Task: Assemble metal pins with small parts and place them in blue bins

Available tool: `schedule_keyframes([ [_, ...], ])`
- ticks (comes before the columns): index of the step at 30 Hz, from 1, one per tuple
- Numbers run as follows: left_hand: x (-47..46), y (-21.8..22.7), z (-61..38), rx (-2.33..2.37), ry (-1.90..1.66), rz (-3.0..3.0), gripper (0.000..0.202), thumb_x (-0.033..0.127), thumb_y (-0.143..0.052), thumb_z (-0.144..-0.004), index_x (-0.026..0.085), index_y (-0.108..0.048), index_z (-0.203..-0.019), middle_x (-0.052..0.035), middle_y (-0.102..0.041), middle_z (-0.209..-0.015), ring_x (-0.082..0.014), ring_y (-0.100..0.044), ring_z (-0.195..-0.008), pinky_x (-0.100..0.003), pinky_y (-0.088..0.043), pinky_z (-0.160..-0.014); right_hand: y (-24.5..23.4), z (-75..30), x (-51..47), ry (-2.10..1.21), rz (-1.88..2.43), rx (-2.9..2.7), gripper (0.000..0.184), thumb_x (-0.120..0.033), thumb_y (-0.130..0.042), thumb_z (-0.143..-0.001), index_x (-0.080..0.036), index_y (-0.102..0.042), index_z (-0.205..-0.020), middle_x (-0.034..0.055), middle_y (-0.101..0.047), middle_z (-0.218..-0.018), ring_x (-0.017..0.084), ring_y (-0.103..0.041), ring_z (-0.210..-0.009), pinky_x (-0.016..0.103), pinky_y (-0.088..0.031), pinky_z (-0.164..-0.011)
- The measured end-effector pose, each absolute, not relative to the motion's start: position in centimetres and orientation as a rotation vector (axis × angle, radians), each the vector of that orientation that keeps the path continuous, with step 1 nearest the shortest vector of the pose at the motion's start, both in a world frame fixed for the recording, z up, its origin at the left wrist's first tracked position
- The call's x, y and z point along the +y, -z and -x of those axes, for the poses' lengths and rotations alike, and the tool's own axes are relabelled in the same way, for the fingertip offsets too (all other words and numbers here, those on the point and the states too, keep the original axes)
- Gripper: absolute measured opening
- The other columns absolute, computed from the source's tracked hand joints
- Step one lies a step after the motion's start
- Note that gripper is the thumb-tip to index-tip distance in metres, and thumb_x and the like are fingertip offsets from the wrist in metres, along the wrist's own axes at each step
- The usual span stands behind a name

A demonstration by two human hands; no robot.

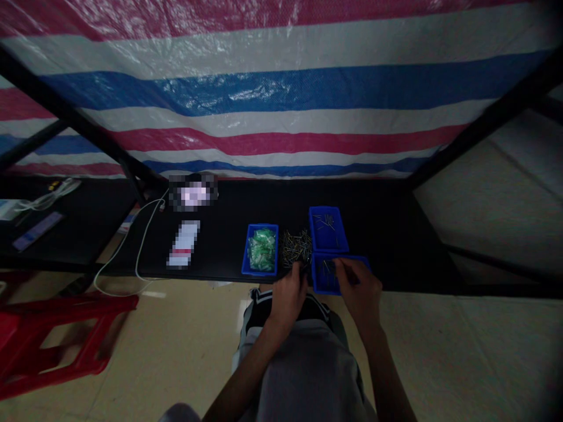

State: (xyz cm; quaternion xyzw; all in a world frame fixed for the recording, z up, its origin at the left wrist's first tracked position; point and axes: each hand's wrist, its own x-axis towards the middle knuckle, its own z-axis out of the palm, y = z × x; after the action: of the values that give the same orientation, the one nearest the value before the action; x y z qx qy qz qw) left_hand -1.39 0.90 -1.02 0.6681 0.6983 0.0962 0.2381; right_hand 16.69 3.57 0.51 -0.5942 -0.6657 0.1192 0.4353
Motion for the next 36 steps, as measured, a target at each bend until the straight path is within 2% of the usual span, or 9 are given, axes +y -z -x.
schedule_keyframes([
  [2,1.1,1.0,1.2,1.932,-0.248,-1.8,0.027,0.028,-0.051,-0.107,0.021,-0.054,-0.133,-0.007,-0.081,-0.101,-0.0232,-0.079,-0.086,-0.026,-0.049,-0.066,-0.5,-16.5,3.5,-0.294,1.469,-1.67,0.02,-0.038,-0.063,-0.102,-0.023,-0.075,-0.096,0.0024,-0.076,-0.084,0.018,-0.068,-0.069,0.031,-0.052,-0.068],
  [10,1.5,0.6,0.8,1.936,-0.196,-1.796,0.017,0.023,-0.041,-0.11,0.018,-0.055,-0.119,-0.01,-0.079,-0.094,-0.024,-0.079,-0.085,-0.026,-0.048,-0.065,-1.1,-16.1,3.0,-0.268,1.443,-1.681,0.016,-0.034,-0.064,-0.102,-0.023,-0.075,-0.097,0.0018,-0.076,-0.085,0.017,-0.068,-0.071,0.03,-0.053,-0.069],
  [15,1.0,0.0,1.1,1.922,-0.201,-1.786,0.014,0.021,-0.044,-0.109,0.018,-0.055,-0.117,-0.01,-0.079,-0.095,-0.0238,-0.078,-0.084,-0.026,-0.046,-0.063,-1.5,-16.3,2.7,-0.261,1.44,-1.664,0.012,-0.032,-0.066,-0.102,-0.024,-0.074,-0.097,0.0009,-0.075,-0.084,0.016,-0.066,-0.068,0.03,-0.053,-0.067],
  [19,-0.2,-1.0,2.0,1.858,-0.467,-1.777,0.006,0.018,-0.05,-0.105,0.021,-0.055,-0.107,-0.0048,-0.077,-0.092,-0.022,-0.077,-0.082,-0.026,-0.046,-0.064,-2.0,-15.9,2.5,-0.276,1.341,-1.77,0.009,-0.027,-0.065,-0.102,-0.025,-0.073,-0.105,0.0022,-0.075,-0.09,0.017,-0.068,-0.073,0.032,-0.056,-0.07],
  [23,-1.4,-2.5,3.2,1.758,-0.739,-1.692,0.006,0.022,-0.051,-0.104,0.024,-0.056,-0.102,-0.0006,-0.075,-0.086,-0.0176,-0.073,-0.07,-0.025,-0.046,-0.062,-2.2,-14.4,2.0,-0.367,1.161,-1.959,0.021,-0.022,-0.066,-0.101,-0.026,-0.072,-0.121,0.0043,-0.077,-0.105,0.018,-0.074,-0.091,0.032,-0.061,-0.083],
  [26,-1.6,-3.5,4.1,1.726,-0.861,-1.677,0.006,0.023,-0.053,-0.102,0.023,-0.059,-0.1,0.0001,-0.074,-0.086,-0.0149,-0.069,-0.064,-0.025,-0.046,-0.062,-2.0,-12.9,1.5,-0.415,1.096,-2.039,0.024,-0.021,-0.064,-0.103,-0.026,-0.071,-0.125,0.0049,-0.077,-0.112,0.019,-0.075,-0.1,0.033,-0.062,-0.089],
  [36,-1.8,-4.1,5.8,1.587,-1.117,-1.625,0.009,0.029,-0.066,-0.099,0.02,-0.064,-0.095,0.0037,-0.068,-0.074,-0.0093,-0.06,-0.056,-0.019,-0.044,-0.056,-1.8,-10.5,0.9,-0.481,1.016,-1.947,0.019,-0.017,-0.06,-0.103,-0.024,-0.073,-0.115,0.0045,-0.078,-0.098,0.019,-0.074,-0.086,0.031,-0.061,-0.078],
])
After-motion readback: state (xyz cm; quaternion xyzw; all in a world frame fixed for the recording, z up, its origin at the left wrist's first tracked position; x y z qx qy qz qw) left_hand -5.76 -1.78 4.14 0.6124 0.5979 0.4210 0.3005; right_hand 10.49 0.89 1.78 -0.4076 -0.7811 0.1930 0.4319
